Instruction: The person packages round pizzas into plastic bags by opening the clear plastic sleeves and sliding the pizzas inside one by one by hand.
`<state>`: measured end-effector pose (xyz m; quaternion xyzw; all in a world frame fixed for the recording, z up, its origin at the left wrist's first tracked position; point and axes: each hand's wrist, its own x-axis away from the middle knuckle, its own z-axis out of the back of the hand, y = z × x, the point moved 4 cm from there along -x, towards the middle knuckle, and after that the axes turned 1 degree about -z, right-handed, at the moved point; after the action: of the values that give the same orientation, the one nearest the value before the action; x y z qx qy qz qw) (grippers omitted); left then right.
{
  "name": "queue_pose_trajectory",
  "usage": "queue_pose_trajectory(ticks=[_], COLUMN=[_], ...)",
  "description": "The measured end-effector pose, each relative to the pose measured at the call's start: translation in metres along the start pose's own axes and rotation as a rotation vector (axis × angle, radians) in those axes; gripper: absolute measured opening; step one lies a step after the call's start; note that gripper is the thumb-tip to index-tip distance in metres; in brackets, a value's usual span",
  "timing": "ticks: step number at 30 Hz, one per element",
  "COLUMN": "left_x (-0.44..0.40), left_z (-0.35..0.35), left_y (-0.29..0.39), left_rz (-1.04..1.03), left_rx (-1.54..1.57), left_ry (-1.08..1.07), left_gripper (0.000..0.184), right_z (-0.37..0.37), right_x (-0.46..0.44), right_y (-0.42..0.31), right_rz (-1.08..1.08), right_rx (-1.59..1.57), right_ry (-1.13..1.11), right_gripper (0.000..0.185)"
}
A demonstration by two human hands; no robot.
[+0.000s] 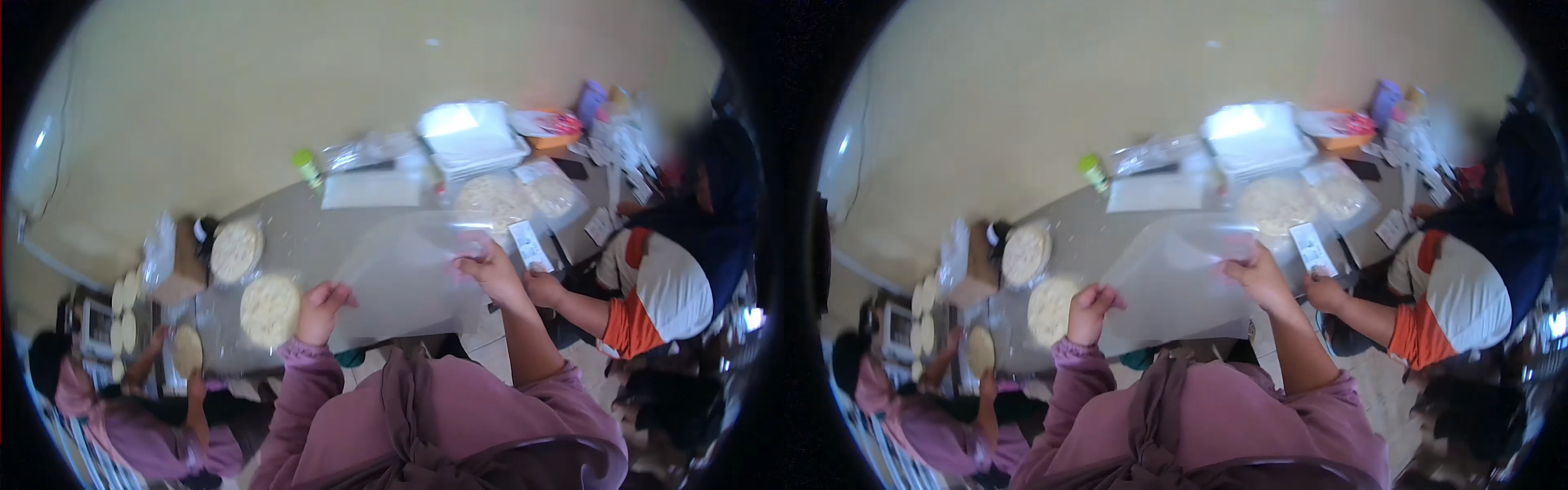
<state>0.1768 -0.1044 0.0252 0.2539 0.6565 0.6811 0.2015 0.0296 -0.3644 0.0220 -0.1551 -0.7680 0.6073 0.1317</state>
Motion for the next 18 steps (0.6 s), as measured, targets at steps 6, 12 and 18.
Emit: queue_pose_trajectory(ticks=[6,12,18], left_x=[0.037,0.065,0.077], left_z=[0.030,0.034,0.036], left_y=[0.019,0.053,0.046], left_rz=[-0.125,-0.186,-0.156], left_rx=[-0.233,-0.476,-0.568], left_ry=[0.097,0.172,0.074], left_gripper=[0.011,0.024,0.033], right_z=[-0.057,-0.134,-0.208], right_x=[0.018,0.014,0.016], right_y=[-0.010,-0.064,-0.065], right_rz=[0.111,0.636,0.683], right_rx=[0.424,0.871,0.974], right_ry=[0.325,0.309,-0.477], right_gripper=[0.069,0.067,0.017])
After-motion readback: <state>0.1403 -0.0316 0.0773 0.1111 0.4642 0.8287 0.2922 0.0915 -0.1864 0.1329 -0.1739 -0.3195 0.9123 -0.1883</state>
